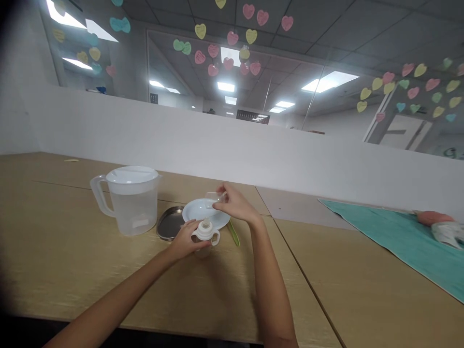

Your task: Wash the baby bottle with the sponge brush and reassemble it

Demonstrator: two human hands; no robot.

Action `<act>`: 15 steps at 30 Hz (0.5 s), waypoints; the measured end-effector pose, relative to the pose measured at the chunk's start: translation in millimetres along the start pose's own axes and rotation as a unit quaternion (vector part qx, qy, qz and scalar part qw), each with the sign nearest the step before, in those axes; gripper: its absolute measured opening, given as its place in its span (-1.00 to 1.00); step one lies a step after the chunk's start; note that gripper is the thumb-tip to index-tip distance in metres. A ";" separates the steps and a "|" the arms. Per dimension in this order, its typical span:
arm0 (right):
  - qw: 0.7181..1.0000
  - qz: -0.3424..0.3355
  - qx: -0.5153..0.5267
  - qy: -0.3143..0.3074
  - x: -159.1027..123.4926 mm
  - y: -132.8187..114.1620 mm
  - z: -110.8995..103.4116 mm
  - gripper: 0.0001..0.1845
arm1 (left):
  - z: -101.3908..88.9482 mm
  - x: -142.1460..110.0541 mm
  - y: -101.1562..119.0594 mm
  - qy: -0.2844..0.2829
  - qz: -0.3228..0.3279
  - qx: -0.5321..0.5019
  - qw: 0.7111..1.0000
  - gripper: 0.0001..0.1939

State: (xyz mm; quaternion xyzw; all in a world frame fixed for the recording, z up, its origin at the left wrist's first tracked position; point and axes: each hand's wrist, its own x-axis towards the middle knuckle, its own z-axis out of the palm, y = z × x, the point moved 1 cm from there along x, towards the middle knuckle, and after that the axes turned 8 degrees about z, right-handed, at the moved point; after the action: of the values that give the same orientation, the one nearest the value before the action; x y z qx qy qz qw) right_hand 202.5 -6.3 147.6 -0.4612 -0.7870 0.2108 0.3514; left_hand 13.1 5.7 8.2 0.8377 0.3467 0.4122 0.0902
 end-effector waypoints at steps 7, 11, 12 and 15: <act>0.979 0.136 -0.116 -0.103 39.7 47.6 51.3 -0.79 | -1.4 -0.4 1.6 -0.002 -0.005 0.007 1.000 -0.43; 0.969 0.147 -0.136 -0.148 49.9 59.0 69.6 -0.79 | -0.1 -1.6 0.0 -0.004 0.000 0.034 0.999 -0.40; 0.967 0.149 -0.136 -0.156 50.5 60.8 71.3 -0.78 | 0.0 -1.7 0.0 -0.003 0.003 0.038 0.999 -0.39; 0.961 0.156 -0.134 -0.183 51.3 66.9 75.1 -0.74 | 0.4 -1.8 0.2 -0.002 0.004 0.048 0.999 -0.38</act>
State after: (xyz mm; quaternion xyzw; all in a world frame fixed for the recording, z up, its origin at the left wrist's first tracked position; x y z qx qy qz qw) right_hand 168.2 70.5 72.2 -0.5746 -0.7774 0.2362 0.0988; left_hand 12.8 4.4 7.0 0.8435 0.3623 0.3935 0.0493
